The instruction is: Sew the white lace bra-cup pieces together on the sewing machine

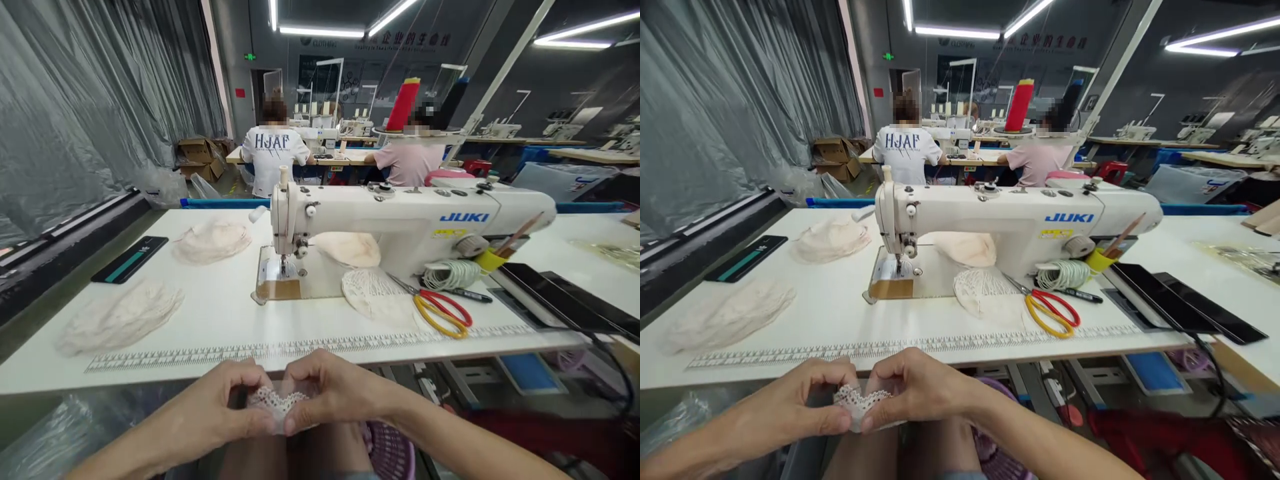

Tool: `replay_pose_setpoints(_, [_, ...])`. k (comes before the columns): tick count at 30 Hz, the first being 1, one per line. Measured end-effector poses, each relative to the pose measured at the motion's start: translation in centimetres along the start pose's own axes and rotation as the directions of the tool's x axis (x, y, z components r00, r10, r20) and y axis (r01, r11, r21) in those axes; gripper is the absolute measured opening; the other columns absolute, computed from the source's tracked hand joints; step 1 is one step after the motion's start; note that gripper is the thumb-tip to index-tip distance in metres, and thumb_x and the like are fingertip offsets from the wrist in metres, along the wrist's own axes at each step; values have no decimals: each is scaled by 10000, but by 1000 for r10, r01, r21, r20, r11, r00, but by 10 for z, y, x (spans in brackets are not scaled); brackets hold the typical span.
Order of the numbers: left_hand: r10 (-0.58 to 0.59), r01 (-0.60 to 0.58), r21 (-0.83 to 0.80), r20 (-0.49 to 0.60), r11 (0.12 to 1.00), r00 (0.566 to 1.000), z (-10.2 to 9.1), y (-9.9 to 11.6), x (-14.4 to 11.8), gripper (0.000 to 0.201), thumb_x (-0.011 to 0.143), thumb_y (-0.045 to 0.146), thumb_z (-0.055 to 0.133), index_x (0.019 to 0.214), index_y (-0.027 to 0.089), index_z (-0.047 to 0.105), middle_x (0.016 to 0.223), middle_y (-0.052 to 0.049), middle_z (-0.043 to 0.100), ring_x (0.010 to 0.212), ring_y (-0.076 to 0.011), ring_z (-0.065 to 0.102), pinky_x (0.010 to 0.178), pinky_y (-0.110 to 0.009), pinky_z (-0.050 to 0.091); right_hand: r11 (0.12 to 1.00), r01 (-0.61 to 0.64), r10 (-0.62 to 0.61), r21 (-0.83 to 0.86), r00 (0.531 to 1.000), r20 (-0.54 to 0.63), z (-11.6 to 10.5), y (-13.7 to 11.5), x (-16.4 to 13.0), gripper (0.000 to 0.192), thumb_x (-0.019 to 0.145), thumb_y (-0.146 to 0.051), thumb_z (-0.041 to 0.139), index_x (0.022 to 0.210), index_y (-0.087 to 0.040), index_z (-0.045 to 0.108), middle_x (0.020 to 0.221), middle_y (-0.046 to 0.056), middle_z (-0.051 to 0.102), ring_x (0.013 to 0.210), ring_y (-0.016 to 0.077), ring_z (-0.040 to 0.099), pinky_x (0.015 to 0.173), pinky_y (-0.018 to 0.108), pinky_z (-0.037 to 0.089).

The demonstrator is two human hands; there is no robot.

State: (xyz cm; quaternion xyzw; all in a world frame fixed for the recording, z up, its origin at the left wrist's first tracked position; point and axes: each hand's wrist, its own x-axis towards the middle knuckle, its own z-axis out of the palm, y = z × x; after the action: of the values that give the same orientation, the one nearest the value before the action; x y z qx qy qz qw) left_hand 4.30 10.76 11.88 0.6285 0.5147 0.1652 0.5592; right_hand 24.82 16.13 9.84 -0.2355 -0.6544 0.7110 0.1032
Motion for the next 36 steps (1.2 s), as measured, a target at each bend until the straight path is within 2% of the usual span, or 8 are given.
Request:
replay_pose_setpoints(3, [-39, 40, 11, -6, 999, 999, 16, -9, -7, 238, 726, 394, 634, 644, 172, 613, 729, 29, 508, 741, -150, 476, 673, -217, 361, 998, -32, 33, -52, 999, 9, 8, 5, -15, 357, 617, -406, 776, 726, -100, 628, 588, -59, 477, 558, 53, 380, 493, 167, 282])
replay_pose_setpoints(8, [-75, 83, -90, 89, 992, 993, 29, -25, -16, 238, 706, 398, 669, 717, 161, 688, 774, 5, 585, 756, -158, 509, 692, -214, 386, 996, -83, 82, 14, 996, 45, 16, 21, -27, 366, 613, -412, 778, 728, -100, 624, 638, -35, 541, 591, 71, 458, 546, 176, 356])
replay_pose_setpoints(13, [-150, 211, -292, 218, 933, 964, 41, -31, -17, 204, 679, 327, 697, 729, 130, 718, 571, 37, 552, 573, -100, 435, 554, -192, 322, 994, -109, 109, -12, 991, 73, 24, 31, -26, 344, 627, -393, 771, 733, -103, 620, 631, -42, 538, 569, 61, 449, 516, 161, 353])
replay_pose_setpoints(18, [-233, 283, -333, 183, 899, 955, 43, -38, -14, 192, 630, 297, 729, 669, 109, 729, 578, 4, 631, 558, -105, 482, 560, -204, 333, 993, -118, 115, 20, 988, 104, 25, 35, -24, 313, 670, -373, 743, 765, -102, 617, 678, -34, 561, 611, 65, 477, 568, 166, 383])
replay_pose_setpoints(25, [-264, 307, -315, 173, 898, 949, 42, -51, -17, 189, 624, 287, 728, 686, 108, 732, 622, -23, 690, 578, -126, 545, 583, -214, 372, 985, -147, 130, 85, 975, 179, 30, 54, -16, 272, 687, -343, 738, 760, -105, 628, 620, -56, 525, 561, 47, 441, 534, 155, 360])
replay_pose_setpoints(32, [-321, 354, -267, 162, 896, 933, 42, -51, -17, 179, 598, 276, 736, 646, 115, 675, 560, 9, 632, 551, -119, 516, 552, -209, 356, 984, -157, 141, 81, 975, 174, 30, 60, -12, 327, 612, -348, 790, 736, -112, 601, 623, -55, 531, 574, 56, 451, 521, 156, 350])
replay_pose_setpoints(36, [-283, 325, -249, 189, 912, 940, 40, -47, -17, 162, 616, 249, 722, 694, 125, 654, 598, 21, 599, 595, -125, 504, 569, -211, 357, 990, -122, 109, 74, 981, 160, 29, 57, -13, 296, 640, -334, 775, 748, -123, 597, 625, -62, 524, 573, 52, 442, 529, 155, 352])
